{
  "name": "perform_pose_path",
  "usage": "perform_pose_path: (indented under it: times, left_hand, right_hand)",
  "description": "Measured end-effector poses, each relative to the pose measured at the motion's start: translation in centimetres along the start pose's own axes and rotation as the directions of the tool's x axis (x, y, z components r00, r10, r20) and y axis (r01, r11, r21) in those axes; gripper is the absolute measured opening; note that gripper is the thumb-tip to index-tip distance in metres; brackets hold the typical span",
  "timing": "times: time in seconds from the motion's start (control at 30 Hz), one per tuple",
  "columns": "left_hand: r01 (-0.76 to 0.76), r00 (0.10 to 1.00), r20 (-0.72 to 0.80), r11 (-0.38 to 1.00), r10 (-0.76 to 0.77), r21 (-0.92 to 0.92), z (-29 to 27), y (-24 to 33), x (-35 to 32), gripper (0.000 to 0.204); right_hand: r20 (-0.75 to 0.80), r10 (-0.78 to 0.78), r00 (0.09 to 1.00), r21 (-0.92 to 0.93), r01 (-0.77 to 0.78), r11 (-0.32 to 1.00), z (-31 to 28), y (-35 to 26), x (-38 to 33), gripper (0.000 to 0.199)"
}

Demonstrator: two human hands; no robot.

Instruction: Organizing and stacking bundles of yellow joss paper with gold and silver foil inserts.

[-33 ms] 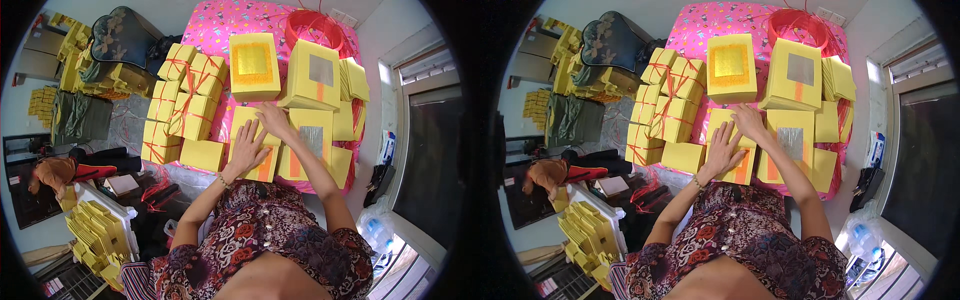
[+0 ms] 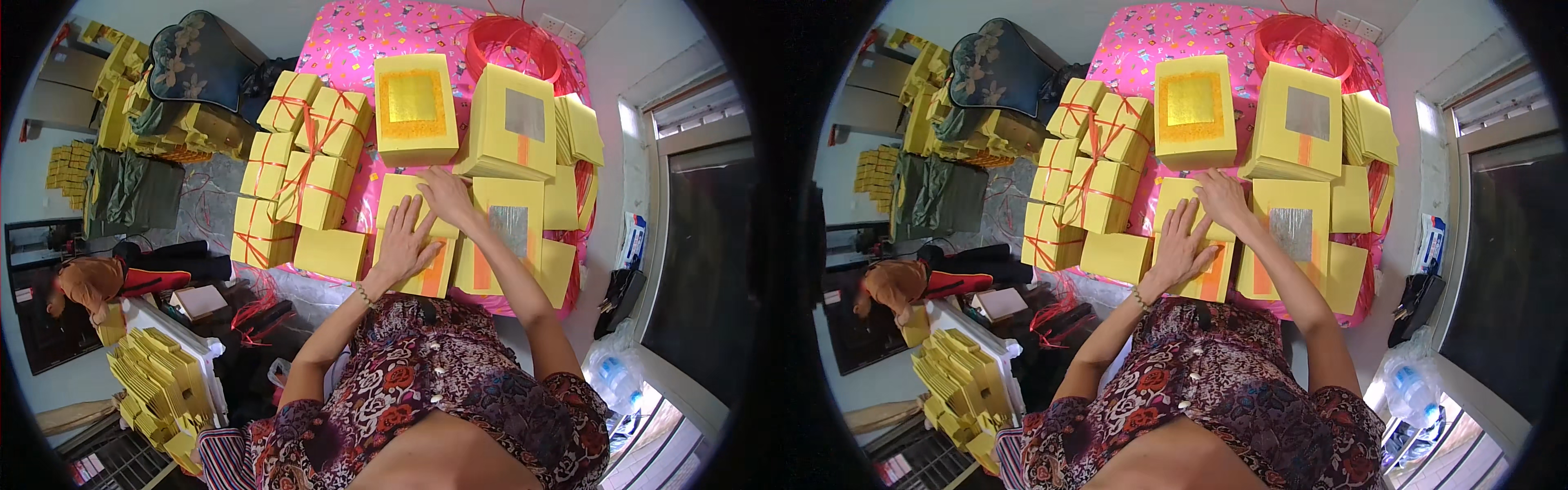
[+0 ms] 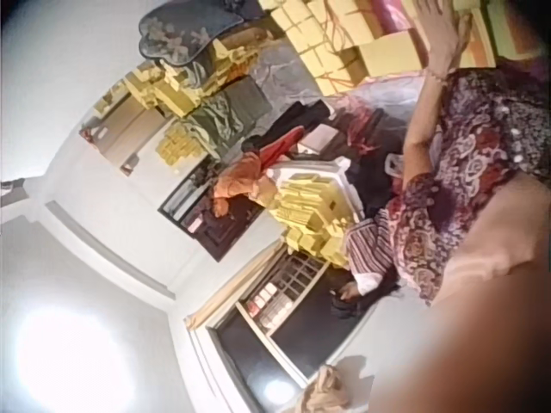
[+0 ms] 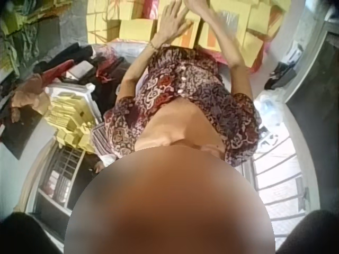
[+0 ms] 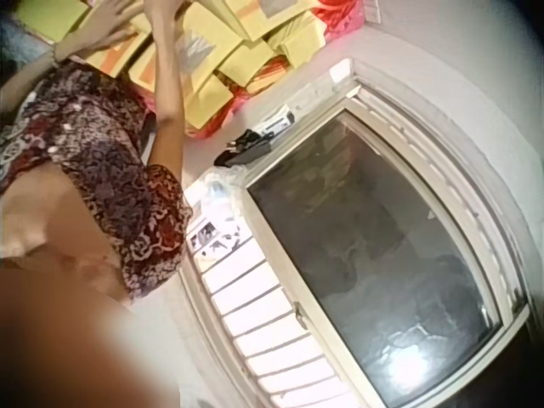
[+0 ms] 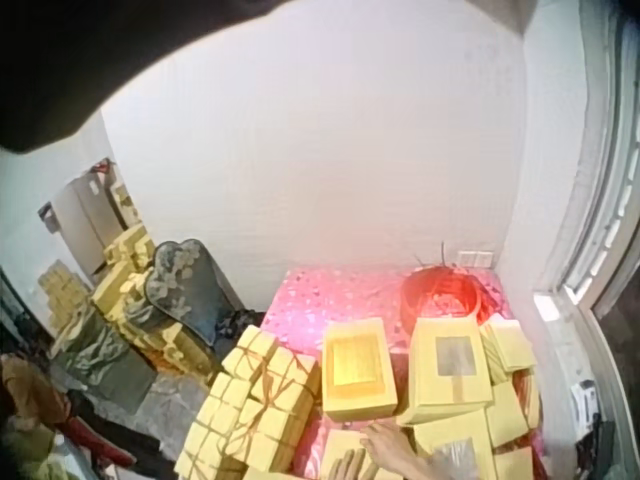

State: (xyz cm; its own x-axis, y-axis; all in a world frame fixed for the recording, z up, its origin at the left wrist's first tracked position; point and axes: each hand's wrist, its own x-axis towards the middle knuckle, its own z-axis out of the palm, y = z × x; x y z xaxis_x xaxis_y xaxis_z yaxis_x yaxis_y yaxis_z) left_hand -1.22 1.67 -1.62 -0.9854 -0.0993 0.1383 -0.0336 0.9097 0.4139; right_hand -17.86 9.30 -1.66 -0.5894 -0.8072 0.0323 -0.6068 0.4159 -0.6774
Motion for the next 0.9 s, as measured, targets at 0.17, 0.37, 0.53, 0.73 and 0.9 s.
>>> perform_pose_path:
  times: [0.17, 0.37, 0.53, 0.73, 0.9]
  left_hand:
    - [0.026, 0.999, -0.018, 0.999, -0.027, -0.03, 0.0, 0.2, -0.1, 0.07]
    - [0.108, 0.994, 0.021, 0.994, -0.108, -0.018, -0.7, 0.9, -1.0, 0.076]
    - [0.081, 0.996, 0.046, 0.996, -0.083, 0.031, -0.8, 0.7, -1.0, 0.075]
    - [0.077, 0.996, 0.05, 0.997, -0.077, 0.009, -0.6, 0.5, -1.2, 0.077]
    - [0.067, 0.995, 0.077, 0.998, -0.068, 0.012, -0.7, 0.5, -1.7, 0.077]
  right_hand:
    - [-0.003, -0.025, 1.0, -0.009, 0.025, 1.0, 0.1, 0.0, 0.1, 0.027]
    - [0.018, 0.013, 1.0, 0.004, -0.013, 1.0, 0.4, 0.3, 0.2, 0.026]
    - [-0.016, -0.02, 1.0, -0.016, 0.019, 1.0, 0.8, 0.1, 0.1, 0.027]
    - [-0.035, -0.034, 0.999, -0.05, 0.032, 0.998, 1.2, -0.1, 0.1, 0.028]
    - [-0.061, -0.059, 0.996, -0.094, 0.054, 0.994, 1.5, -0.7, -0.1, 0.027]
